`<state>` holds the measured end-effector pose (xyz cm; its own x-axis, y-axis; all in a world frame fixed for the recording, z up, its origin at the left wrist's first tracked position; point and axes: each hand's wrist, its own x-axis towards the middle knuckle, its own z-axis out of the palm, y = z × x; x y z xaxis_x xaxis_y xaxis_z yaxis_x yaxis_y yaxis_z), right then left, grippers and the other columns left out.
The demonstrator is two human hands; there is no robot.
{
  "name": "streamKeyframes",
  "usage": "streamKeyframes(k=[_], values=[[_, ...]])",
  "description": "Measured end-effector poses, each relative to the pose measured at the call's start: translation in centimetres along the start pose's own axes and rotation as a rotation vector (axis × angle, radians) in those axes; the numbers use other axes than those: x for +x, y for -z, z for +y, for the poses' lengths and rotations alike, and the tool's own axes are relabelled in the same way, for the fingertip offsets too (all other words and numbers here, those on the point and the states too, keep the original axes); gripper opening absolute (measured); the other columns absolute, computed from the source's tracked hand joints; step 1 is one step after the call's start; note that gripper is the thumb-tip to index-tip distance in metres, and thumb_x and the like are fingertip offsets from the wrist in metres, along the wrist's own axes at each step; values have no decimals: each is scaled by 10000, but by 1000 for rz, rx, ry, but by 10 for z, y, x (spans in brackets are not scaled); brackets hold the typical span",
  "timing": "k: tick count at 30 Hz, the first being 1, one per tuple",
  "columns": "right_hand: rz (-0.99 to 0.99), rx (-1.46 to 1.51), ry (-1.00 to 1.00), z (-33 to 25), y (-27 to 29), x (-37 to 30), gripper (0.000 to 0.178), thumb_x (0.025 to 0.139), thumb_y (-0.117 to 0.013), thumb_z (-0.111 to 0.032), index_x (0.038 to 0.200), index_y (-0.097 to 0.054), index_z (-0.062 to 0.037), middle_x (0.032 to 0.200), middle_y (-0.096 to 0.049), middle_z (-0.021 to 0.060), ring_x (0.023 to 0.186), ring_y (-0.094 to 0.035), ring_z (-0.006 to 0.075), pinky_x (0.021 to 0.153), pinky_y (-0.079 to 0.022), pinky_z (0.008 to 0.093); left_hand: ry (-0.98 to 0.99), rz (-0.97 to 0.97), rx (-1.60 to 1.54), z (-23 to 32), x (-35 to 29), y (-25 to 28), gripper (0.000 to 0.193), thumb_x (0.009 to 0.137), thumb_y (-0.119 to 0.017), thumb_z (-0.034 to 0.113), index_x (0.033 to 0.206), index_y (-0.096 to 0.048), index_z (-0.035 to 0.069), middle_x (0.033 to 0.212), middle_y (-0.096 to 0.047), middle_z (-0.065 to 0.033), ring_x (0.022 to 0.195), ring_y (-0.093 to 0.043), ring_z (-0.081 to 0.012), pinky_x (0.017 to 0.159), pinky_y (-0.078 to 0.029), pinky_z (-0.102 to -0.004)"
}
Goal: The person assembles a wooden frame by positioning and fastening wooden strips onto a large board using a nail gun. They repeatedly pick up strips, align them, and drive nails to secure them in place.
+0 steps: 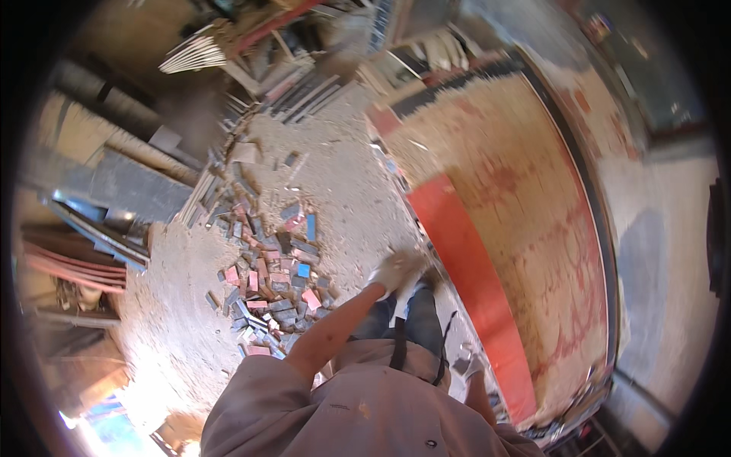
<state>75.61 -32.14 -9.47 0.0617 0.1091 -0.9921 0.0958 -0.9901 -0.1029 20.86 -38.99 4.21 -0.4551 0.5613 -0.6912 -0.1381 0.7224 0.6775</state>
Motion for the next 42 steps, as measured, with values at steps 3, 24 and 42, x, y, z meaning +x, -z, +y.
streamKeyframes(k=[3, 24, 42], values=[[405, -746, 324, 4, -118, 6, 477, 966, -566, -515, 945, -661, -47, 782, -695, 137, 715, -701, 322, 638, -587, 461, -280, -46, 935, -157, 19, 115, 349, 983, -525, 300, 1204, -701, 94, 1227, -687, -180, 1206, -620, -356, 1030, -485, -445], [-652, -1561, 1931, -254, -1186, -244, 278, 996, -547, -259, 1139, -684, -63, 1007, -716, 234, 989, -659, 449, 828, -531, 493, 512, 841, -461, -266, 42, 476, 194, 865, -701, 299, 1007, -666, 173, 934, -722, -107, 910, -707, -297, 730, -556, -410], [-258, -2213, 1784, -137, -1818, -372, 936, 754, -723, -701, 1329, -608, 28, 1257, -669, 252, 1177, -647, 351, 981, -510, 419, 346, 1024, -588, 92, 377, 1145, 1162, 777, -784, 644, 1528, -291, -92, 1464, -503, -293, 1343, -519, -398, 1134, -406, -404]])
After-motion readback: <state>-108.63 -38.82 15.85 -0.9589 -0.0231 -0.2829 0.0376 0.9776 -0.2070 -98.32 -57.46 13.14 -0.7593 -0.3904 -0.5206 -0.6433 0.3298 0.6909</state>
